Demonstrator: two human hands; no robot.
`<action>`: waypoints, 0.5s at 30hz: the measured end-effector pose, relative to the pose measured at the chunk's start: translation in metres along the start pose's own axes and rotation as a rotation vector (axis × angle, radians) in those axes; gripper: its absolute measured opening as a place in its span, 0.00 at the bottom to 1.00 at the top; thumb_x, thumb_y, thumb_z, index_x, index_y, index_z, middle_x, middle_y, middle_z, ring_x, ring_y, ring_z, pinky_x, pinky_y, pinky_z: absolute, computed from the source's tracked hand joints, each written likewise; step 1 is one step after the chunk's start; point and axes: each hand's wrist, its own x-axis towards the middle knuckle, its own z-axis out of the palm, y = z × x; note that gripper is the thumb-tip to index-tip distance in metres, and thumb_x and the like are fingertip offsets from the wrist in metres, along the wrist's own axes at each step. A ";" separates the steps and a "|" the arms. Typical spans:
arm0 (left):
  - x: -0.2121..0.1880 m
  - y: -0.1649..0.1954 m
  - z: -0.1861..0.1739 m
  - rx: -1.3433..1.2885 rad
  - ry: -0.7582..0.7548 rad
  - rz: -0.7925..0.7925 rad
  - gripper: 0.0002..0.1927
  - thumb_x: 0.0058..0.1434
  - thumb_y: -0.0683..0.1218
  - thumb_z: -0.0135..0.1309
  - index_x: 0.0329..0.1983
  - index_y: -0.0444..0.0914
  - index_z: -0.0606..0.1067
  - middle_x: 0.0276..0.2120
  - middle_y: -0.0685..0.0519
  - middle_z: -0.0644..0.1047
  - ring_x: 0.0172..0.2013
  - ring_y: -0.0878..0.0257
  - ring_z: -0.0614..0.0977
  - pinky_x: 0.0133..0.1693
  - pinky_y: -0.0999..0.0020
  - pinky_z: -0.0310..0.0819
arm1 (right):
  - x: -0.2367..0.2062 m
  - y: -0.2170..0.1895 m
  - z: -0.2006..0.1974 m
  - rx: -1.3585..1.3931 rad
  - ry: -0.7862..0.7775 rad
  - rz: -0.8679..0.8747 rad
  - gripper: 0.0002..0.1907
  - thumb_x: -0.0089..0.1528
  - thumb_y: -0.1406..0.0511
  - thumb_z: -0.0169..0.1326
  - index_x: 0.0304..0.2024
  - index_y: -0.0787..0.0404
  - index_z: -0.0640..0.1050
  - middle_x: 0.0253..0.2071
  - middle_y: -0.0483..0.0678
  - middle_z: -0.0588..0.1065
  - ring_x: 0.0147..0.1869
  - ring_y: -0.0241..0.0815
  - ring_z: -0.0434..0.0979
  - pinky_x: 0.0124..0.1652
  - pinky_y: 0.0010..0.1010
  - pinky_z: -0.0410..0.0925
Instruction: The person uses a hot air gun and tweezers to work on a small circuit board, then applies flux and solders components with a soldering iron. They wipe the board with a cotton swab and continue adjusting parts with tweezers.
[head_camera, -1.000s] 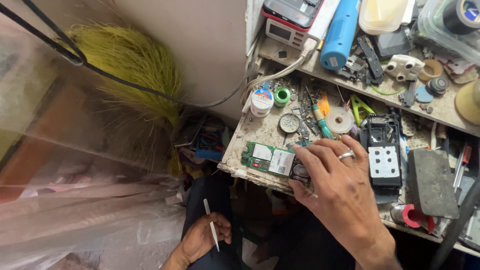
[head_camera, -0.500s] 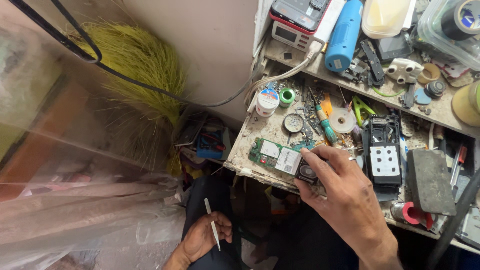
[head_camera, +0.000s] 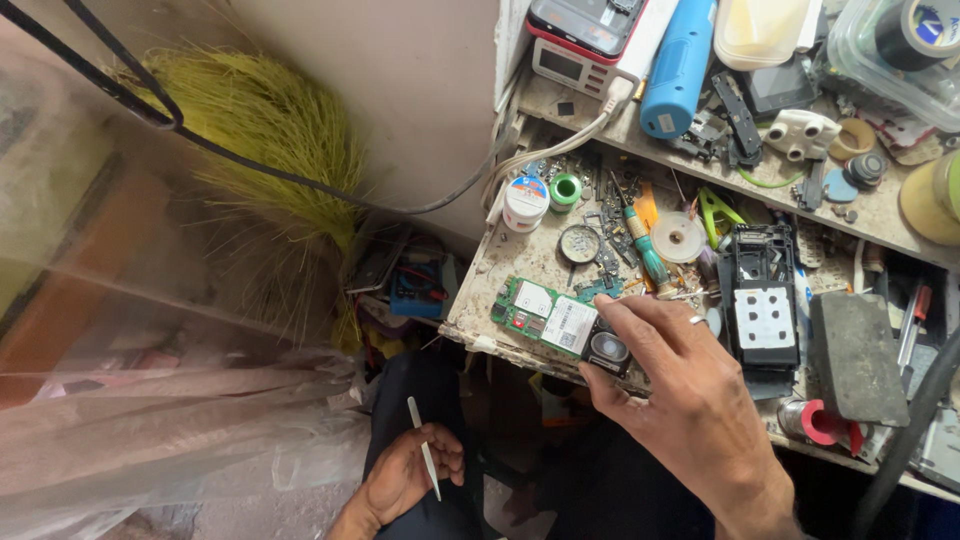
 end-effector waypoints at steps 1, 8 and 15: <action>0.000 0.000 0.000 0.001 -0.001 0.004 0.24 0.70 0.55 0.39 0.41 0.30 0.76 0.32 0.45 0.78 0.36 0.52 0.81 0.44 0.56 0.76 | 0.000 0.000 0.000 -0.002 0.002 0.005 0.31 0.49 0.66 0.69 0.55 0.64 0.76 0.48 0.54 0.77 0.51 0.54 0.79 0.50 0.40 0.73; 0.000 0.000 0.001 0.009 -0.023 0.023 0.24 0.71 0.55 0.38 0.42 0.31 0.76 0.32 0.46 0.78 0.36 0.53 0.81 0.44 0.57 0.76 | -0.001 0.000 0.000 0.009 0.034 0.014 0.35 0.49 0.65 0.69 0.58 0.64 0.74 0.48 0.57 0.78 0.50 0.55 0.81 0.49 0.40 0.74; 0.000 0.000 0.001 0.026 -0.030 0.035 0.24 0.71 0.55 0.38 0.42 0.30 0.76 0.31 0.46 0.78 0.35 0.53 0.81 0.43 0.57 0.77 | -0.002 0.003 0.001 0.013 0.026 0.014 0.38 0.49 0.65 0.70 0.60 0.67 0.72 0.44 0.57 0.79 0.47 0.53 0.81 0.47 0.40 0.74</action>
